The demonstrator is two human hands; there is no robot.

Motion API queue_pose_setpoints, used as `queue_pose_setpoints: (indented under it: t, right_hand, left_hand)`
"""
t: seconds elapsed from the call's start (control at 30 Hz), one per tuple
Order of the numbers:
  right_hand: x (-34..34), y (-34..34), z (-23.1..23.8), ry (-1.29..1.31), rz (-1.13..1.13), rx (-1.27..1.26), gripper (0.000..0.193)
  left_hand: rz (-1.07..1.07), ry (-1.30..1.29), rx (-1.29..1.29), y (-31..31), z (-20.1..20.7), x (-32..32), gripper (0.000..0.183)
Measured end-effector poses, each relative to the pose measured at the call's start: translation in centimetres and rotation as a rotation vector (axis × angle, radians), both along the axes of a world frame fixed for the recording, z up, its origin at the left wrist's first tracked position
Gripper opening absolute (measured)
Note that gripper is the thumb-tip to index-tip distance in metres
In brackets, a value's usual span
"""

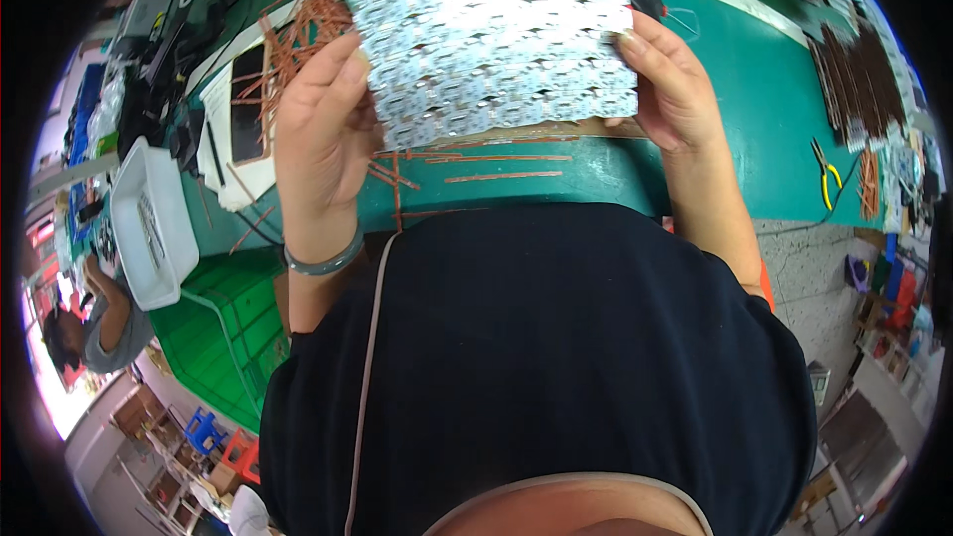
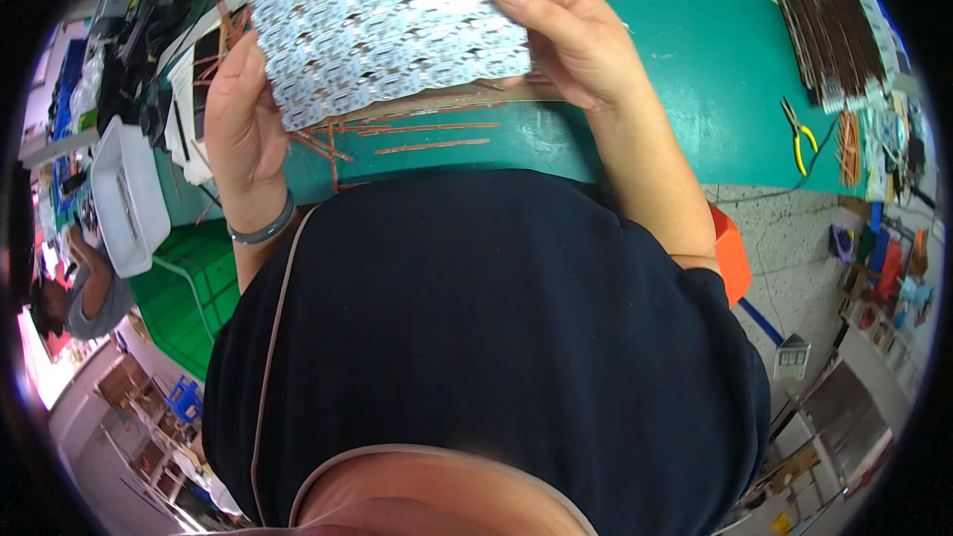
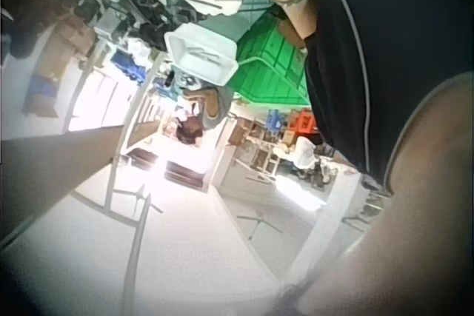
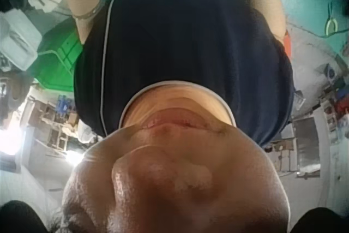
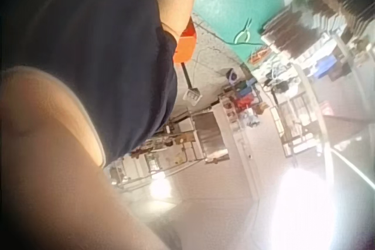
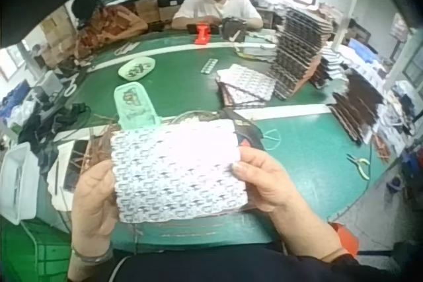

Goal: The person applies hot glue to the back of LED circuit board panels using a glue gun.

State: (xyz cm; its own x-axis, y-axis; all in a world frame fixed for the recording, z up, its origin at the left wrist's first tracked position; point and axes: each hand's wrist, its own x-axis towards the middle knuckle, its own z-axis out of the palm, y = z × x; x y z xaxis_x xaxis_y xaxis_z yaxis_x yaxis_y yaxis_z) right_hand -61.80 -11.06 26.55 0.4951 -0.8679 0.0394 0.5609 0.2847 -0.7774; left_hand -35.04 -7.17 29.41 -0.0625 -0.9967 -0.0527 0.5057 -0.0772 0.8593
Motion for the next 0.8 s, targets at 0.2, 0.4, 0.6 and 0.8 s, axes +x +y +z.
queue_pose_setpoints:
  t: [0.2,0.4,0.6,0.8]
  right_hand:
    - [-0.2,0.1,-0.4,0.047,-0.010,0.030,0.033]
    - [0.4,0.0,-0.5,0.082,0.000,0.115,0.032]
    - [0.7,0.1,0.0,0.126,-0.009,0.081,0.032]
    - [1.0,0.0,-0.1,0.209,-0.069,0.054,0.030]
  left_hand:
    - [0.069,-0.096,0.010,0.1,0.0,-0.3,0.030]
    - [0.041,-0.077,0.000,0.0,-0.1,-0.2,0.031]
    - [-0.011,-0.100,-0.018,-0.2,-0.3,0.1,0.031]
    - [-0.099,0.004,0.015,-0.4,0.3,0.4,0.029]
